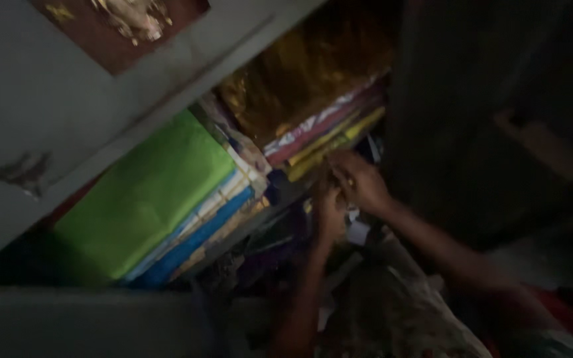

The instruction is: The person picks up several folded pieces of fabric from a dark surface, one at a time, and places them into a black bag.

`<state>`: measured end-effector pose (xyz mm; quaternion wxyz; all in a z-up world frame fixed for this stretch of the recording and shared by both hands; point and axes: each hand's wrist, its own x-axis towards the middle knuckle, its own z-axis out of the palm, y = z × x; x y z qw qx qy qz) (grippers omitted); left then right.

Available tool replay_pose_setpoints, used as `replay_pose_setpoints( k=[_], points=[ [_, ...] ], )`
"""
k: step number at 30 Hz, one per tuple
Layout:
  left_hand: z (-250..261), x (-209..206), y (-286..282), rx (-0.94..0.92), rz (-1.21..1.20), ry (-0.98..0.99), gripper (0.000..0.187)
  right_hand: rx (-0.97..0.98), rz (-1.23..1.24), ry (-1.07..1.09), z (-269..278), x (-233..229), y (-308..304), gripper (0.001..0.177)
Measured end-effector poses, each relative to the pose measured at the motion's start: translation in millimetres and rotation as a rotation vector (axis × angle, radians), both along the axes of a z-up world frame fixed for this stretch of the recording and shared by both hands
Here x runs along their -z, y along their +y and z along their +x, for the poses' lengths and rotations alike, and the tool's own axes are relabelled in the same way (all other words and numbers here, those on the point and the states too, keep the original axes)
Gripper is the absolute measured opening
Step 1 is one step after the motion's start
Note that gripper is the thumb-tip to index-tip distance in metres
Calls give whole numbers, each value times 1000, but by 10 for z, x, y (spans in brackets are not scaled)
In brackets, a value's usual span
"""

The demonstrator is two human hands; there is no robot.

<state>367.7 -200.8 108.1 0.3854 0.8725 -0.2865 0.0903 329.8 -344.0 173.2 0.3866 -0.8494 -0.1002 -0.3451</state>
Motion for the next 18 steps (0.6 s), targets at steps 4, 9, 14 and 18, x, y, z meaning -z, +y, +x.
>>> replay_pose_setpoints(
  k=[4,9,14,18],
  points=[
    [-981,1303,278,364,37,196,21,-54,-23,533,-1589,1257,-4,30],
    [-1955,2306,374,726,-90,522,35,416,12,1010,-3599,2177,-194,35],
    [-2897,2497,192,858,-259,744,29,805,226,697,-4969,2038,3,29],
    [-3467,2167,106,923,-91,616,26,1060,384,699,-5727,1785,-66,25]
  ],
)
